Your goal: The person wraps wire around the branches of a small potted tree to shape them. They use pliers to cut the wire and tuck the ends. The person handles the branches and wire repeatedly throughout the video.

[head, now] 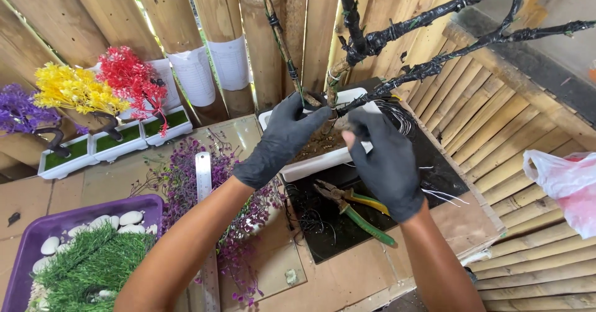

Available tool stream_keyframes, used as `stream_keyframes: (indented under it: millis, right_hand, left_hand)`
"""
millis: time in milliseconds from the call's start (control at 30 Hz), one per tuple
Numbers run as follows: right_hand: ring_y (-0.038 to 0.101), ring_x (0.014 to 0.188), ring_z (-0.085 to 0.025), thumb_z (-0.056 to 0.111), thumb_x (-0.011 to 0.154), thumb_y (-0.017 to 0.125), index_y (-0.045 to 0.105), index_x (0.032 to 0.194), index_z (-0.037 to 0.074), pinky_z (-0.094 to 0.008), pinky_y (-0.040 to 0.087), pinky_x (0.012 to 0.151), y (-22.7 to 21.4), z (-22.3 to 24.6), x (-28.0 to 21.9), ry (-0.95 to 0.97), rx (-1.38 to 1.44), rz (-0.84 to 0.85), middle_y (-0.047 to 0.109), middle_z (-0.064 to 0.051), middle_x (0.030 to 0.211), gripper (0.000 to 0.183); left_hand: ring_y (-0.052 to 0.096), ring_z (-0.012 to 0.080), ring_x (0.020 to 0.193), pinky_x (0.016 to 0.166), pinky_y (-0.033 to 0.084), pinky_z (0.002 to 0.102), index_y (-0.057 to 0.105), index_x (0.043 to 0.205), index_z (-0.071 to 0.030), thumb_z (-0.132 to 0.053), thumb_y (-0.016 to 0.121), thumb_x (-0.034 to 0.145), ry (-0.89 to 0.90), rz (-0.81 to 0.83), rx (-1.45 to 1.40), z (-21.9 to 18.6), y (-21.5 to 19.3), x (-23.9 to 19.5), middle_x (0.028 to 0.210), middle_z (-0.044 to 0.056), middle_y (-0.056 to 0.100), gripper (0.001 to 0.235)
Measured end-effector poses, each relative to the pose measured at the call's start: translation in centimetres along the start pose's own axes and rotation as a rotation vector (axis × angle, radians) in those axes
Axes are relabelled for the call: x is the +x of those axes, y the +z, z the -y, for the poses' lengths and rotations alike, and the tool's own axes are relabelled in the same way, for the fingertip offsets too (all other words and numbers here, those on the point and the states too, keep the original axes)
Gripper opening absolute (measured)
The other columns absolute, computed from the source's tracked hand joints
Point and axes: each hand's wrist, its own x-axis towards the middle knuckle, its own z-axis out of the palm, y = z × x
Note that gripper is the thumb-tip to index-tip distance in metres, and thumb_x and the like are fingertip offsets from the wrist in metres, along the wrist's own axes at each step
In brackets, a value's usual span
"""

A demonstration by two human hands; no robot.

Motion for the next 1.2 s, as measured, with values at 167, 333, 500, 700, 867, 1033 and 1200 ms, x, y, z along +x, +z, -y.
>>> stream_keyframes:
  millis: [167,333,500,700,867,1033,1200]
  right_hand:
    - [0.076,0.09,-0.032,0.026,0.094,0.076,0.074,0.111,0.018,-0.04,0.061,0.071,-0.3,-3.0,-5.4,0.085,0.164,0.191,0.078,-0.006,0.09,0.019]
    - [0.074,0.096,-0.036,0.031,0.095,0.072,0.073,0.11,0.015,-0.045,0.06,0.08,1.3,-5.9,-9.5,0.195,0.165,0.358,0.077,-0.011,0.094,0.022]
    - [0.071,0.099,-0.031,0.038,0.094,0.074,0.072,0.108,0.019,-0.039,0.059,0.082,3.3,-7.9,-11.8,0.031,0.001,0.269,0.074,-0.006,0.093,0.023]
    - [0.058,0.119,-0.032,0.041,0.098,0.062,0.063,0.127,0.008,-0.044,0.048,0.103,4.0,-8.6,-14.4,-0.095,0.042,0.309,0.064,-0.013,0.123,0.044]
    - [0.062,0.111,-0.03,0.033,0.099,0.063,0.065,0.121,0.007,-0.042,0.05,0.095,2.6,-7.3,-13.2,-0.118,0.105,0.259,0.065,-0.012,0.118,0.034]
    - [0.072,0.088,-0.027,0.034,0.09,0.08,0.074,0.104,0.024,-0.039,0.059,0.076,0.4,-3.3,-7.2,0.042,0.086,0.093,0.073,0.001,0.089,0.018]
    - [0.072,0.083,-0.031,0.022,0.099,0.075,0.068,0.115,0.014,-0.042,0.057,0.07,2.4,-2.8,-0.6,-0.017,0.163,-0.124,0.071,-0.009,0.097,0.019]
  left_hand:
    - [0.071,0.0164,0.075,0.075,0.06,0.032,0.071,0.109,-0.013,-0.032,0.081,0.09,0.137,-0.068,0.081,3.2,1.0,1.5,0.095,0.01,0.074,0.029]
    - [0.073,0.0233,0.075,0.073,0.06,0.034,0.069,0.11,-0.013,-0.036,0.079,0.093,0.25,-0.114,0.183,3.0,1.1,1.4,0.096,0.012,0.073,0.03]
    - [0.066,0.0135,0.072,0.068,0.057,0.03,0.073,0.107,-0.006,-0.029,0.081,0.092,0.174,-0.123,0.01,2.1,1.1,0.7,0.086,0.013,0.072,0.028]
    - [0.039,0.0064,0.061,0.057,0.034,0.024,0.066,0.094,-0.016,-0.029,0.07,0.094,0.073,-0.019,-0.131,0.8,1.4,0.0,0.071,-0.005,0.054,0.014]
    - [0.045,0.0068,0.068,0.064,0.04,0.023,0.064,0.095,-0.017,-0.03,0.073,0.091,0.12,0.004,-0.08,1.2,1.3,-0.1,0.083,-0.005,0.058,0.016]
    - [0.063,0.0147,0.09,0.089,0.057,0.037,0.065,0.13,-0.006,-0.018,0.084,0.089,0.123,-0.01,-0.16,4.5,1.3,0.3,0.117,0.011,0.07,0.047]
    - [0.065,0.0109,0.09,0.092,0.056,0.031,0.069,0.127,-0.008,-0.022,0.084,0.088,0.058,-0.115,-0.295,6.5,2.9,1.2,0.111,0.007,0.072,0.043]
